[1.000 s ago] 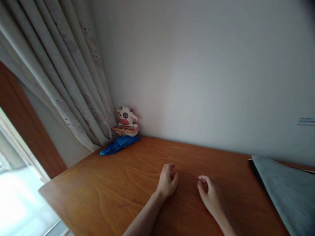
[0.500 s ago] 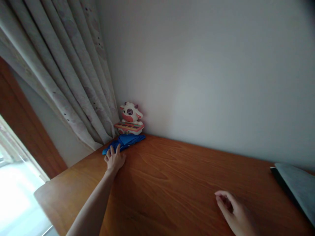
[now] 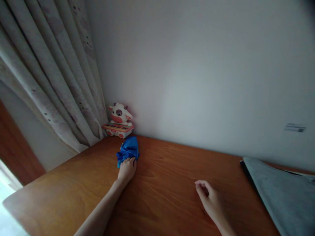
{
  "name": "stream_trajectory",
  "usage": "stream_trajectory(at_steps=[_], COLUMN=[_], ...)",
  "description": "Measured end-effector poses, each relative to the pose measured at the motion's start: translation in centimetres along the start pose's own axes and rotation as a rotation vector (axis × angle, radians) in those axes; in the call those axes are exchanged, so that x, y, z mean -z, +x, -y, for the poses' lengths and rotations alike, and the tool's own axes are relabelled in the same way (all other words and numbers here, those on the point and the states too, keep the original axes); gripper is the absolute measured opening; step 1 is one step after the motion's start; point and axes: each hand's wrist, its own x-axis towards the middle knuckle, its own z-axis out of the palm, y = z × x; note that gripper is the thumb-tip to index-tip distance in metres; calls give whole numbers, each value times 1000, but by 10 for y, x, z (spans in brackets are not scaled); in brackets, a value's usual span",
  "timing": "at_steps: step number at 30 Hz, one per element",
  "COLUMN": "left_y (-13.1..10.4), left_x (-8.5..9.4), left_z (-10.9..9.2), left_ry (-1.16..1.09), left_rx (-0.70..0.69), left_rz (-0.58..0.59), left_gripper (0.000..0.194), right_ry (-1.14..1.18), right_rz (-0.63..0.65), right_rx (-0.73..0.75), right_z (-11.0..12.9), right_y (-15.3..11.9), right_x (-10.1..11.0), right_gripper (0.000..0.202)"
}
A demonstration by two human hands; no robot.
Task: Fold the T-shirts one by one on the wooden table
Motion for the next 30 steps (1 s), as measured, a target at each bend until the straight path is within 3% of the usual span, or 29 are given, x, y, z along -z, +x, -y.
stream_trajectory(at_steps=[5,7,9,13,16,19,22,24,27,30], left_y=[-66,-86,-96,-92,-82,-79,-82,-82,-79,-75], left_x=[-25,-27,-26,-22,-22,-28,-38,-43,-45,-41], left_z=[-140,-181,-206,-217,-211,-210,-212,-213,-211,-209], left_ry=[-242,-325,-392,-507,-578,-543,-471,-473,-616,-813], left_rx=[-488,-666,-780,-816,-663,-537,-541,-570,-551,-429], left_rz=[114,155,174,198,235,217,186,194,218,286], left_gripper=[27,23,21,24,36,33,57,55,38,36], right_ry=[217,214,136,-97,-223,-277,-276,-274,-288,-331], right_rz=[-62,-147,-264,-411,-302,-144,-22,11,-46,-183], right_rx=[47,50,81,114,99,151,217,226,267,312], right_z=[-8,-18,-28,-37,-30,-17,-8,-6,-8,-11], right_y=[5,12,19,26,22,14,7,5,4,3], right_x=[11,21,32,49,54,57,60,60,59,58], right_gripper=[49,53,58,72,64,50,33,20,19,23])
